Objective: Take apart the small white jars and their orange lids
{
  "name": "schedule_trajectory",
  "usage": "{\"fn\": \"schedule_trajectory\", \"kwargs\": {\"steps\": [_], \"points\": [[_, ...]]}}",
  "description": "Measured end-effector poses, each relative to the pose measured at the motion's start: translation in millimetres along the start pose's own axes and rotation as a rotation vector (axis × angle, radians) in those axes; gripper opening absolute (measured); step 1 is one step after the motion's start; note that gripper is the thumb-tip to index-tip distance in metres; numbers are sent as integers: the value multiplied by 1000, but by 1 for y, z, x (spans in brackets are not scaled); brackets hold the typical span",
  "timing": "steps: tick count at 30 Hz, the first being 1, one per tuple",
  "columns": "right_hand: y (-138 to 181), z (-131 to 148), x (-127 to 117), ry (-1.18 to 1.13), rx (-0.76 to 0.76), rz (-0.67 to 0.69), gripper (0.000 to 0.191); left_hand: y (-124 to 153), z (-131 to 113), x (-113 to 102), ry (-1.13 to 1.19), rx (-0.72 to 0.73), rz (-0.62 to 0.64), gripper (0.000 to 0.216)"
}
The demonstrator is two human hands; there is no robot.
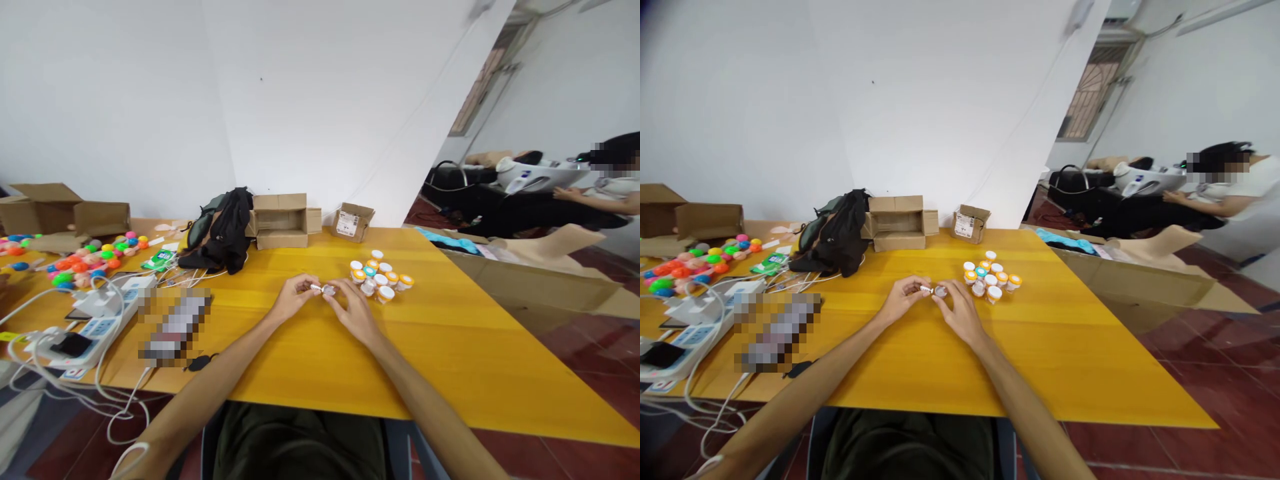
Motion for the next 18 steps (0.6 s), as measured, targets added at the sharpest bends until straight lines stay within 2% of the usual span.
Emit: {"fn": "schedule_trajectory", "kwargs": {"steps": [4, 8, 18], "points": [[0, 6, 6, -153, 69, 51, 20, 1, 1, 3, 62, -17, 45, 32], [-2, 1, 5, -279, 142, 20, 26, 2, -4, 5, 52, 3, 85, 31], [-2, -2, 5, -397, 210, 36, 34, 0, 0, 0, 48, -47, 42, 30]]}}
Point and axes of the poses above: each hand's wrist, its own y-axis away from the middle knuckle, its own x-axis out of the palm, z = x × y, the point moved 6 cm from there along -y, towards the middle knuckle, and after that the axes turned 1 degree about -y, right-handed, at the moved point
